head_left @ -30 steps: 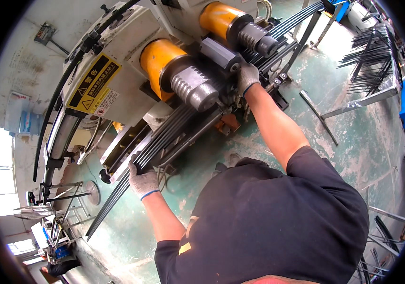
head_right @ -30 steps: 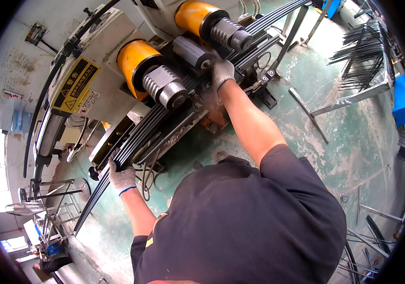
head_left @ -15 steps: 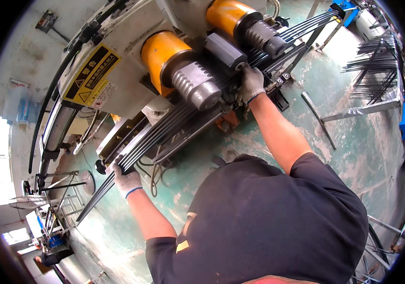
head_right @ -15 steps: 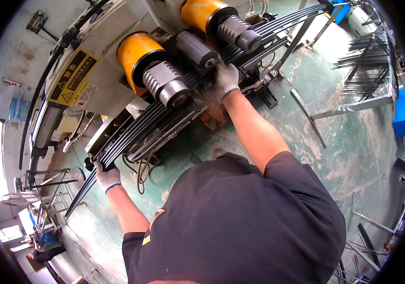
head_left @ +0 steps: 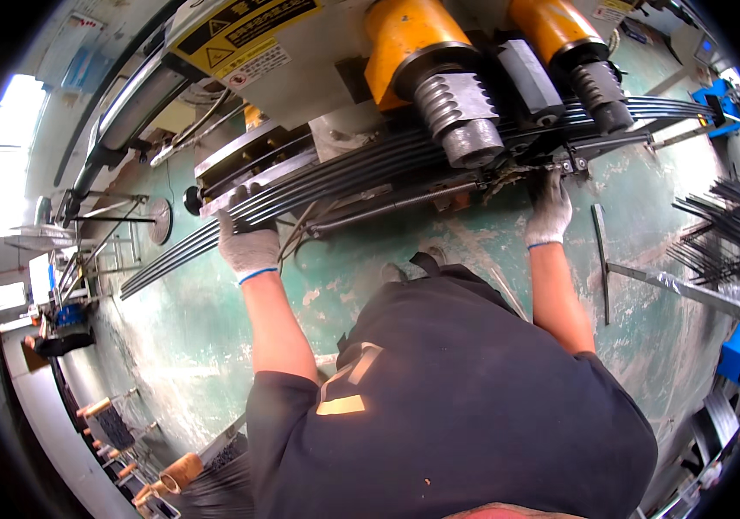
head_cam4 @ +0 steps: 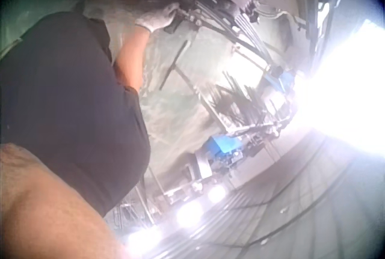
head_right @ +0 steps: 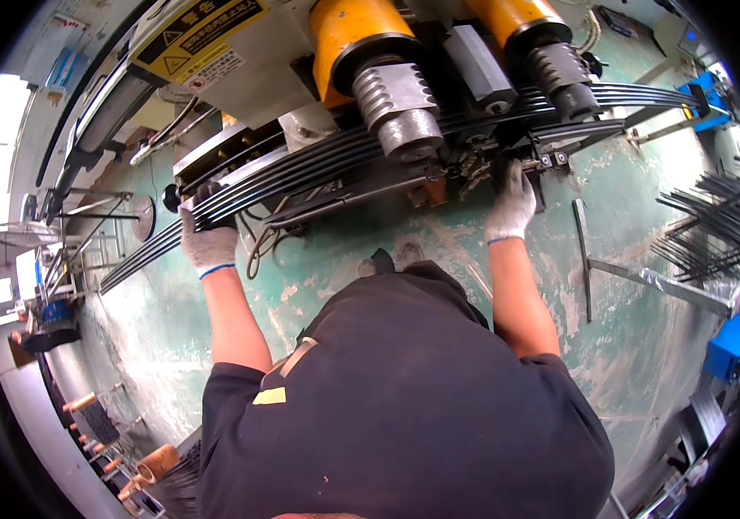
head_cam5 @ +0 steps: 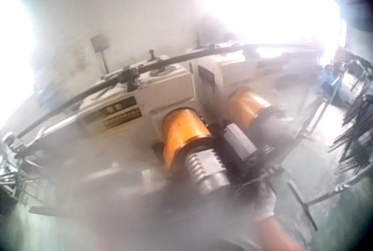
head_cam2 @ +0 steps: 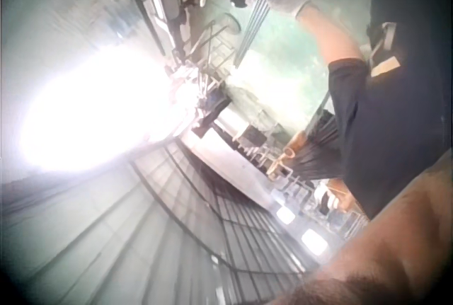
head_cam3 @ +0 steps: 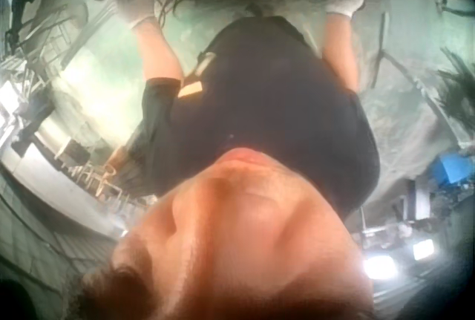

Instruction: The person repeatedly picks up bundles of long metal rods, feeds them into a bending machine, and removes the bent rods. The bent rods are placed into a nearby metal rack. The process is repeated continuously throughout the clip.

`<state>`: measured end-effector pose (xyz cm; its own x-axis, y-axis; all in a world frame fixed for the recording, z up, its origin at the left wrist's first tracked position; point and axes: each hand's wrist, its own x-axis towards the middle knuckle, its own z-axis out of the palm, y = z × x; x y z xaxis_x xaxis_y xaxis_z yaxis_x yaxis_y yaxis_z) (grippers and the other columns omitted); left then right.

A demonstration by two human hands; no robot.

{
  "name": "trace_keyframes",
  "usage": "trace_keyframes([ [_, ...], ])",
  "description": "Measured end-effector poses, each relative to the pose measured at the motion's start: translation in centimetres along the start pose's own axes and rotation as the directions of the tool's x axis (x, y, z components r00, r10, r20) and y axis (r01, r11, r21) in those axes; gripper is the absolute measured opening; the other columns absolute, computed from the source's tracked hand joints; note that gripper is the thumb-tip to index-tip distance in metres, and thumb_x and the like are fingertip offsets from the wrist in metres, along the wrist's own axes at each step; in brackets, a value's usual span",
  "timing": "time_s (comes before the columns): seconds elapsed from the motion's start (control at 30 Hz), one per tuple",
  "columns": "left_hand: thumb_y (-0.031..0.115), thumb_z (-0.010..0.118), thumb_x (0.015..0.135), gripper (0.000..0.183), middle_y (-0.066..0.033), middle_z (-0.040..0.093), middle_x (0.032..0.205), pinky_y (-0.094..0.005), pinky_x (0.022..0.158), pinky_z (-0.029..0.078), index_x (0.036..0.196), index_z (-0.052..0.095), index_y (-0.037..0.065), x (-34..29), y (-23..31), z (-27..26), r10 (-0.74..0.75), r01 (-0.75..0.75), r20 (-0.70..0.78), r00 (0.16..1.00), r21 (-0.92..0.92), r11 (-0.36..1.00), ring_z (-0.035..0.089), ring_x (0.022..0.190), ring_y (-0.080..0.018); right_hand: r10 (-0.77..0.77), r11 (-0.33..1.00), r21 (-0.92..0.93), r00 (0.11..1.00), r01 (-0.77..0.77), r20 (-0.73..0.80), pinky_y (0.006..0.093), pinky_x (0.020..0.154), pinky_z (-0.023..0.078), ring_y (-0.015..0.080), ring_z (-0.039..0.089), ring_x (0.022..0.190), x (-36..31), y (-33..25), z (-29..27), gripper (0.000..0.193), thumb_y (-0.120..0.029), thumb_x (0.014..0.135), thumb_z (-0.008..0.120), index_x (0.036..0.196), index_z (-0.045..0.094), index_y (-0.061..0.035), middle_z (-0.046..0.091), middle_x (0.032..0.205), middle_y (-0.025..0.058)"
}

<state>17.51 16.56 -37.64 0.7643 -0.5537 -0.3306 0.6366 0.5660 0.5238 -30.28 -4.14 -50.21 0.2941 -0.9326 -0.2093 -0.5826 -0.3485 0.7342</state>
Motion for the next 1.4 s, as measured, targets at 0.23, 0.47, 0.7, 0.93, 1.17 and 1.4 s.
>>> trace_keyframes([
  [0.23,0.024,0.049,0.109,0.029,-0.0137,0.069,0.113,-0.0548,0.107,0.052,0.117,0.063,0.0,3.1,2.4,-3.0,0.101,-0.098,-0.043,0.994,0.072,0.993,0.065,0.112,-0.0338,0.049,-0.948,0.276,0.786,-0.157,0.617,0.0315,0.096,0.053,0.0189,0.067,0.111,-3.4,-3.9,2.0,0.042,-0.031,0.102,0.066,0.136,0.063,-0.0062,0.069,0.126,0.0061],
  [0.47,0.042,0.051,0.107,0.038,-0.01,0.071,0.118,-0.0533,0.103,0.052,0.116,0.068,0.009,0.5,2.7,-1.5,-0.185,0.179,0.03,0.982,0.125,0.976,0.067,0.112,-0.0295,0.258,-0.764,0.616,0.783,-0.194,0.566,0.0316,0.073,0.054,0.0162,0.067,0.084,-4.4,-10.1,2.2,0.036,-0.03,0.098,0.073,0.121,0.069,-0.0029,0.072,0.104,0.0046],
  [0.7,0.038,0.062,0.103,0.045,-0.0124,0.063,0.136,-0.0581,0.115,0.039,0.135,0.057,0.007,1.8,9.1,-7.2,-0.336,0.376,0.237,0.912,-0.155,0.913,0.056,0.128,-0.0352,0.07,-0.846,0.472,0.825,-0.249,0.561,0.0276,0.061,0.05,0.0147,0.066,0.073,-7.9,-17.8,-4.1,0.025,-0.029,0.1,0.07,0.102,0.07,-0.0036,0.072,0.089,0.0056],
  [0.93,0.051,0.059,0.1,0.057,-0.0194,0.061,0.137,-0.0622,0.115,0.038,0.131,0.057,0.003,9.9,30.5,-20.4,0.013,0.024,0.24,0.971,-0.15,0.988,0.054,0.13,-0.0396,-0.106,-0.777,0.455,0.804,-0.434,0.585,0.0322,0.055,0.045,0.0181,0.06,0.063,-16.5,-24.9,-3.9,0.025,-0.031,0.103,0.065,0.091,0.067,-0.0087,0.063,0.075,0.0041],
  [1.17,0.051,0.048,0.106,0.054,-0.0173,0.064,0.128,-0.062,0.108,0.046,0.13,0.056,0.004,16.2,47.7,-28.9,0.262,-0.295,-0.265,0.928,-0.093,0.951,0.059,0.124,-0.0408,-0.196,-0.609,0.504,0.732,-0.612,0.652,0.0317,0.049,0.04,0.0179,0.059,0.058,-17.6,-25.1,-2.8,0.027,-0.034,0.105,0.061,0.095,0.066,-0.0093,0.065,0.075,0.0049],
  [1.4,0.037,0.049,0.109,0.034,-0.0139,0.065,0.118,-0.0593,0.099,0.055,0.122,0.058,0.006,17.2,48.6,-29.2,0.344,-0.294,-0.267,0.9,0.211,0.932,0.066,0.109,-0.0385,-0.183,-0.726,0.441,0.766,-0.528,0.616,0.0317,0.044,0.02,0.0128,0.036,0.049,-15.6,-24.4,-2.9,0.036,-0.033,0.106,0.055,0.073,0.048,-0.02,0.039,0.06,-0.004],
])
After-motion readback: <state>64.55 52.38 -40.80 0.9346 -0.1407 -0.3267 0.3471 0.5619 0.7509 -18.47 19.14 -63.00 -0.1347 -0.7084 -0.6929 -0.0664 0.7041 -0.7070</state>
